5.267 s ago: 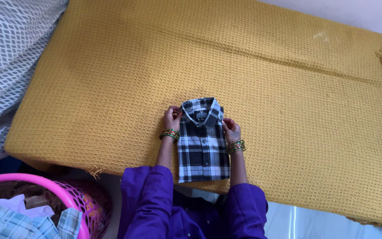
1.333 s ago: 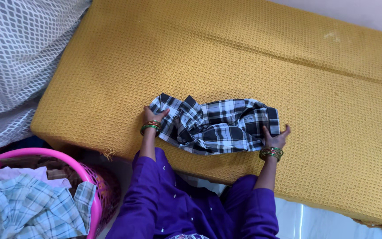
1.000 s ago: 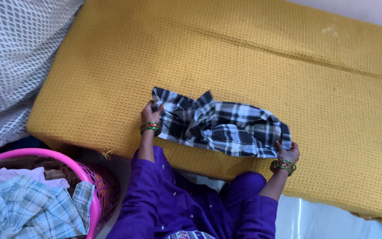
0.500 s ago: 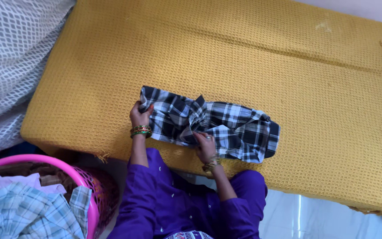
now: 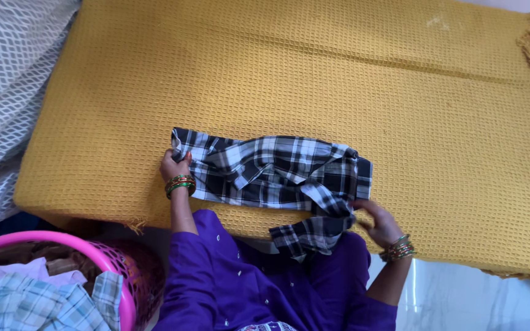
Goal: The person folds a black-and-white checkered shirt on a yellow mat. They smooth the fabric, fold the sleeves and sides, then roll the shirt into a compact bundle.
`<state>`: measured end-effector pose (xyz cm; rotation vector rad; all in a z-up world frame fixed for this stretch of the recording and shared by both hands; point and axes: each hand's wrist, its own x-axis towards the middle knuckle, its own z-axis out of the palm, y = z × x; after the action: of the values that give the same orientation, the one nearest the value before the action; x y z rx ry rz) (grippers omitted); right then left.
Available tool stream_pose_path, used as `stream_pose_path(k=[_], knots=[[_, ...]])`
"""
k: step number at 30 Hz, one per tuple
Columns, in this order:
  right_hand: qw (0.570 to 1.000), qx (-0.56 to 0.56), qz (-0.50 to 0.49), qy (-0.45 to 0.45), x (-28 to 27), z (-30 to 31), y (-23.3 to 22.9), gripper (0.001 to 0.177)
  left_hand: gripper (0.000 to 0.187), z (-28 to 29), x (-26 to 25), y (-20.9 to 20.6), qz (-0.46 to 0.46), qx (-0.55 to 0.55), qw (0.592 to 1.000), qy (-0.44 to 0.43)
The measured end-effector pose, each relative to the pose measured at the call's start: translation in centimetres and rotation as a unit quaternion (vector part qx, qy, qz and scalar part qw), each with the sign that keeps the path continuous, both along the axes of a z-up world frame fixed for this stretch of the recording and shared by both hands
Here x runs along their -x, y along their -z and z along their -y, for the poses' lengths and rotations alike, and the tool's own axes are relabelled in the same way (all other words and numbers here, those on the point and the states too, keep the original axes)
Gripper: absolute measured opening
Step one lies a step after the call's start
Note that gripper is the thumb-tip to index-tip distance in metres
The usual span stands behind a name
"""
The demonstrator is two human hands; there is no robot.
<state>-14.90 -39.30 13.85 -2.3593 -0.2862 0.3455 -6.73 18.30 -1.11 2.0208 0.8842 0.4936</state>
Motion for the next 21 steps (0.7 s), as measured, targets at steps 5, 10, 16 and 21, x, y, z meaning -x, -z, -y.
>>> stream_pose_path(k=[5, 10, 16, 21], knots=[[0.945, 0.063, 0.203, 0.247, -8.8, -0.6, 3.8, 0.074, 0.058, -1.9, -0.9, 1.8, -0.118, -0.066, 0.991, 0.002], [0.955, -0.077, 0.171, 0.228, -14.0, 0.3, 8.9, 0.044, 0.038, -2.6, -1.1, 3.0, 0.186, 0.197, 0.96, 0.07], [0.917, -0.105, 0.234, 0.306, -13.5, 0.7, 11.5, 0.045, 0.04, -2.8, -1.4, 2.5, 0.132, -0.005, 0.991, 0.028], [0.86, 0.163, 0.41, 0.256, -13.0, -0.9, 11.7, 0.055, 0.057, -0.8, -1.0, -0.2, -0.012, -0.159, 0.986, -0.056]])
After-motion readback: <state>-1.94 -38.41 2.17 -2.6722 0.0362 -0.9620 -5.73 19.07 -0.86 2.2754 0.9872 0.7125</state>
